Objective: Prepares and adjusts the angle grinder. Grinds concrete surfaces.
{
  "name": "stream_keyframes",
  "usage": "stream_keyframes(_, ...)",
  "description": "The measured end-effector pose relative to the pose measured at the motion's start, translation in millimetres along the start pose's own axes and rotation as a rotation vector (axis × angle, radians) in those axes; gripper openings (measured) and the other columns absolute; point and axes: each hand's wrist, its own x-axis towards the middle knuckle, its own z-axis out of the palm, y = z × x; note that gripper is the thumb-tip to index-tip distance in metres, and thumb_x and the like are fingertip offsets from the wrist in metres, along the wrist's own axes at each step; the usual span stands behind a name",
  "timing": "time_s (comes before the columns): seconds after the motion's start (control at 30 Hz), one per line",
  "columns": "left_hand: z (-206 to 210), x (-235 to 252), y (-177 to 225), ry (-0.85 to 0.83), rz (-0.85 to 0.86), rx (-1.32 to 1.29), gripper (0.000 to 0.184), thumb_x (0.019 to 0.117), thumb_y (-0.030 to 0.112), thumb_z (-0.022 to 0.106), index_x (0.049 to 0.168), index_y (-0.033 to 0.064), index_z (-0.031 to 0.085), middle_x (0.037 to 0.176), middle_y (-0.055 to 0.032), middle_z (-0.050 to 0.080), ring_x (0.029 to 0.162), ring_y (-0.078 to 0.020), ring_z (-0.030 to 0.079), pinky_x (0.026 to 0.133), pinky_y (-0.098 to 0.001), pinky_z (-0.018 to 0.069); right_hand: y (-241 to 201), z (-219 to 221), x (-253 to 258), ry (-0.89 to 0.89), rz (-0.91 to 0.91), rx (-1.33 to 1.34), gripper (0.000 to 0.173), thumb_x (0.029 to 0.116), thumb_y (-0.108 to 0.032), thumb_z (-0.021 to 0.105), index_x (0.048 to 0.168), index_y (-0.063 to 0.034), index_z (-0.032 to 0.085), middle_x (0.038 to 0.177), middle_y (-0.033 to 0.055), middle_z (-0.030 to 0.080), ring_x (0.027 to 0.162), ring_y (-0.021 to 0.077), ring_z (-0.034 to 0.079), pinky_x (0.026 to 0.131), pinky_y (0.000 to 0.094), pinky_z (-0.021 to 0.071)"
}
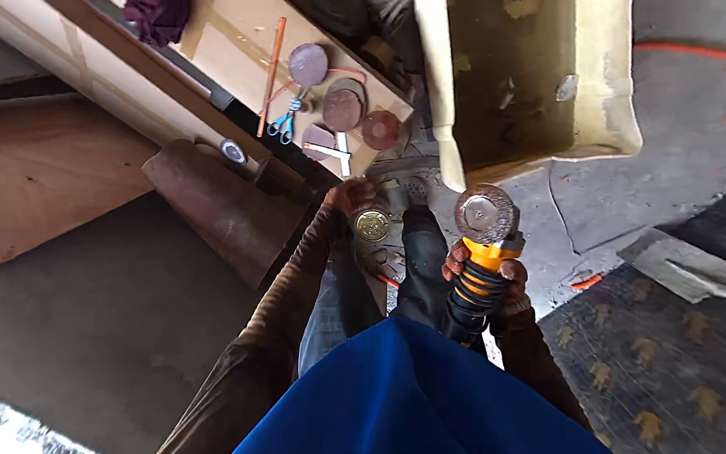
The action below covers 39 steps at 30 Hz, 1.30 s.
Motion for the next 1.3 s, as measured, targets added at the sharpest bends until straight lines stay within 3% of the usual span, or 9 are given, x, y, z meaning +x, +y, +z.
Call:
stream_keyframes(0.2, 104.0, 85.8, -20.7, 0.179, 0.024, -0.178, 0.039, 0.1099, 0.022, 0.040, 0.146, 0.0074, 0.044, 0.128, -0.0187, 0.063, 0.103, -0.0306, 0.068, 0.083, -0.0487, 0.0573, -71.8, -30.3, -80.2, 0.111, -0.213, 0.067, 0.064, 0.0747, -0.044, 0.082, 0.121, -0.0023, 0.067, 0.107, 0.0156, 0.072, 0.094, 0.0297, 0.071, 0.085, 0.0487, 0.0593)
stream_keyframes(0.3, 127.7, 96.3, -16.1, 0.205, 0.143, -0.409, 0.039, 0.1112, 0.024, 0.036, 0.145, 0.0065, 0.043, 0.128, -0.0170, 0.063, 0.103, -0.0293, 0.068, 0.085, -0.0483, 0.0574, -78.9, -35.1, -99.5, 0.158, -0.245, 0.110, 0.063, 0.0732, -0.044, 0.083, 0.119, -0.0030, 0.068, 0.106, 0.0142, 0.072, 0.093, 0.0279, 0.071, 0.084, 0.0478, 0.0592)
stream_keyframes(0.57, 132.2, 103.4, -4.2, 0.256, 0.145, -0.653, 0.055, 0.1098, 0.041, 0.042, 0.146, -0.0008, 0.040, 0.135, -0.0211, 0.062, 0.116, -0.0319, 0.066, 0.095, -0.0495, 0.0560, -68.3, -40.8, -94.6, 0.113, -0.110, 0.337, 0.066, 0.0728, -0.042, 0.083, 0.122, -0.0014, 0.067, 0.108, 0.0161, 0.072, 0.097, 0.0298, 0.071, 0.088, 0.0487, 0.0586)
stream_keyframes(0.83, 135.8, 103.1, -9.8, 0.348, 0.309, -0.723, 0.034, 0.1088, 0.025, 0.050, 0.136, 0.0030, 0.050, 0.124, -0.0175, 0.067, 0.106, -0.0308, 0.070, 0.087, -0.0483, 0.0598, -66.8, -39.3, -80.2, 0.116, -0.044, 0.281, 0.067, 0.0738, -0.047, 0.083, 0.119, 0.0000, 0.068, 0.106, 0.0169, 0.072, 0.093, 0.0298, 0.072, 0.083, 0.0467, 0.0600)
stream_keyframes(0.93, 123.6, 81.9, -19.9, 0.327, 0.446, -0.696, 0.031, 0.1091, 0.019, 0.048, 0.134, 0.0005, 0.047, 0.118, -0.0206, 0.067, 0.100, -0.0334, 0.072, 0.085, -0.0495, 0.0613, -70.3, -40.1, -82.9, 0.117, -0.068, 0.275, 0.066, 0.0747, -0.045, 0.083, 0.120, 0.0007, 0.067, 0.108, 0.0184, 0.072, 0.094, 0.0314, 0.072, 0.084, 0.0478, 0.0598)
stream_keyframes(1.03, 102.1, 36.6, -28.6, 0.245, 0.579, -0.564, 0.036, 0.1075, 0.018, 0.042, 0.140, 0.0008, 0.045, 0.128, -0.0207, 0.061, 0.109, -0.0354, 0.066, 0.090, -0.0555, 0.0572, -79.6, -39.3, -82.4, 0.112, -0.091, 0.260, 0.065, 0.0756, -0.045, 0.082, 0.119, 0.0010, 0.068, 0.108, 0.0182, 0.071, 0.094, 0.0312, 0.071, 0.084, 0.0475, 0.0598)
stream_keyframes(1.1, 82.4, -1.9, -30.8, 0.197, 0.704, -0.542, 0.036, 0.1029, 0.022, 0.037, 0.131, 0.0014, 0.048, 0.124, -0.0216, 0.062, 0.111, -0.0379, 0.063, 0.093, -0.0609, 0.0538, -87.1, -36.8, -82.5, 0.122, -0.082, 0.248, 0.064, 0.0751, -0.044, 0.082, 0.118, 0.0008, 0.068, 0.107, 0.0182, 0.072, 0.093, 0.0313, 0.071, 0.084, 0.0482, 0.0598)
stream_keyframes(1.2, 38.6, -60.8, -21.4, -0.073, 0.876, -0.607, 0.054, 0.0917, 0.032, 0.049, 0.136, 0.0033, 0.055, 0.130, -0.0162, 0.065, 0.121, -0.0297, 0.062, 0.103, -0.0537, 0.0517, -101.6, -31.7, -78.9, 0.129, -0.046, 0.198, 0.066, 0.0741, -0.046, 0.084, 0.118, 0.0006, 0.067, 0.105, 0.0178, 0.072, 0.092, 0.0311, 0.072, 0.083, 0.0482, 0.0604)
stream_keyframes(1.3, 5.8, -126.3, 5.7, -0.319, 0.997, -0.610, 0.067, 0.0842, 0.043, 0.070, 0.138, 0.0046, 0.056, 0.138, -0.0147, 0.061, 0.130, -0.0307, 0.057, 0.110, -0.0573, 0.0456, -116.2, -18.5, -71.8, 0.076, 0.038, 0.227, 0.068, 0.0750, -0.043, 0.083, 0.125, -0.0006, 0.065, 0.109, 0.0183, 0.071, 0.095, 0.0319, 0.071, 0.086, 0.0490, 0.0599)
